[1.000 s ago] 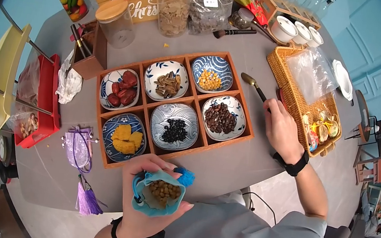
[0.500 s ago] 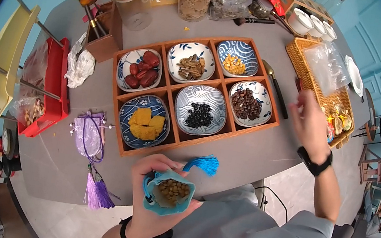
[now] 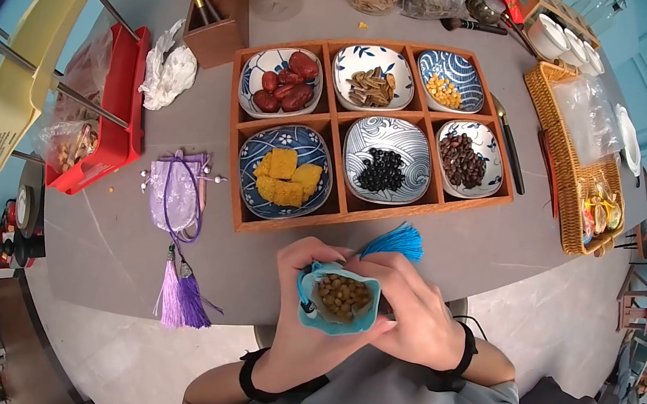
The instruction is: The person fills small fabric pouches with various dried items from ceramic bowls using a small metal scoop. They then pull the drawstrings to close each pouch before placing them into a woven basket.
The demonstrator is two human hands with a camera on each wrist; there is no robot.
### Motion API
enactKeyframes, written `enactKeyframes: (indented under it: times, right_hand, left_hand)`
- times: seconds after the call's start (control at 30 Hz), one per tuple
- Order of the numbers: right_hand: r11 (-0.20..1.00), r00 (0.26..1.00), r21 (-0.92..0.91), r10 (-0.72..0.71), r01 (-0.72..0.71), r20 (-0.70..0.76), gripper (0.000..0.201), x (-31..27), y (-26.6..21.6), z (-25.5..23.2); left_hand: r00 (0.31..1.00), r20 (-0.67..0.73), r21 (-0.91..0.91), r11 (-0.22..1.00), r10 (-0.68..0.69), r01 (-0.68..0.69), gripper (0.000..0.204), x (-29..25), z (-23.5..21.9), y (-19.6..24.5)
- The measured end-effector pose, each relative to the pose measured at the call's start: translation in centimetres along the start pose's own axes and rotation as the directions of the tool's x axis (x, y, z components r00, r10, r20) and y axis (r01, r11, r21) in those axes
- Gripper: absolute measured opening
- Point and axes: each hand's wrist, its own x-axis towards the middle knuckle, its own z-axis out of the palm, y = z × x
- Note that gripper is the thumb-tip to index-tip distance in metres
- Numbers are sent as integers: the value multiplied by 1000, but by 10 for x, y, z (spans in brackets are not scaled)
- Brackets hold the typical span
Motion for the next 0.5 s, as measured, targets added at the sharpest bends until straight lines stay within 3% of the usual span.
enactKeyframes:
  times: [0.07, 0.17, 0.27, 0.5]
  right_hand:
    - [997, 997, 33, -76, 77, -12, 55, 2, 5, -2]
    - [998, 999, 37, -50, 51, -21, 47, 0, 6, -12]
    - [993, 994, 50, 108, -106, -36, 48, -5, 16, -9]
    - [999, 1000, 42, 16, -15, -16, 47, -4, 22, -11]
  left_hand:
    - [997, 35, 30, 997, 65, -66, 87, 0, 0, 2]
    - [992, 102, 148, 985, 75, -90, 88, -7, -10, 14]
    - [981, 185, 323, 946, -51, -12, 86, -10, -22, 3]
    - [974, 222, 451, 881, 44, -142, 58, -2, -26, 12]
